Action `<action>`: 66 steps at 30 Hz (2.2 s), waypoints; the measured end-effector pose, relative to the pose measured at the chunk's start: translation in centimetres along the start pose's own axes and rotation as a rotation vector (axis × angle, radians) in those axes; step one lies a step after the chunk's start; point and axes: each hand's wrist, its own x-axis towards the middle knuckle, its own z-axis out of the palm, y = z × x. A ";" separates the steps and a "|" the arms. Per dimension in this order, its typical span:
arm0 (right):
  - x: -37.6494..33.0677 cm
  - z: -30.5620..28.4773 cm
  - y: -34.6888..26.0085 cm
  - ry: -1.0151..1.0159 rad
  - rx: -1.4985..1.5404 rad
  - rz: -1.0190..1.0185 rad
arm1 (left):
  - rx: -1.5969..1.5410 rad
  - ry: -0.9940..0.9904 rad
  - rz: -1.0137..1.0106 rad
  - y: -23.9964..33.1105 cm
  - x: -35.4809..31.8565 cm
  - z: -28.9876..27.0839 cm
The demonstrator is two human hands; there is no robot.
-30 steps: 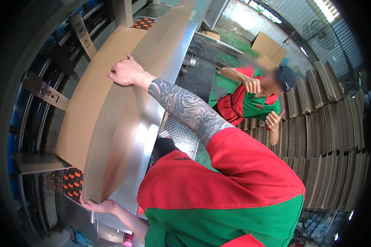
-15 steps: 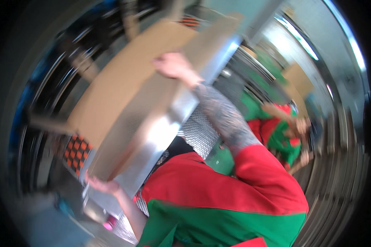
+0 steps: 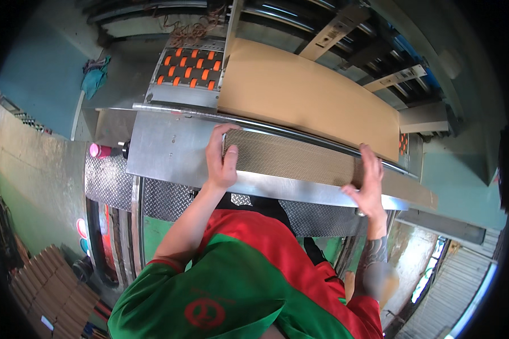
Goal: The person repeatedly picks up flat cardboard sheets from a stack, places them on a conveyor-fed machine, and pushes them through the rollers. They also wipe the machine's metal surface with a cloth between cycles.
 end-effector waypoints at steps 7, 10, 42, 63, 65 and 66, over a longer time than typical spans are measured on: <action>2.0 2.8 -4.9 -0.051 -0.156 -0.040 | -0.131 -0.039 -0.048 -1.8 -1.2 -0.8; 1.7 2.9 -4.1 -0.036 -0.165 -0.054 | -0.072 -0.047 0.018 -4.5 -2.5 -2.1; -6.0 -7.6 1.4 0.494 -0.157 -0.040 | -0.159 0.369 -0.373 -15.2 -3.9 -4.8; -14.6 24.5 30.2 1.553 2.048 1.014 | 0.047 0.651 -0.067 10.0 -3.7 -7.4; -15.6 25.1 30.3 1.494 2.161 0.938 | 0.153 0.444 -0.184 7.8 -5.2 -8.1; -16.1 25.6 30.3 1.434 2.113 0.909 | 0.130 0.433 -0.255 6.5 -5.5 -8.1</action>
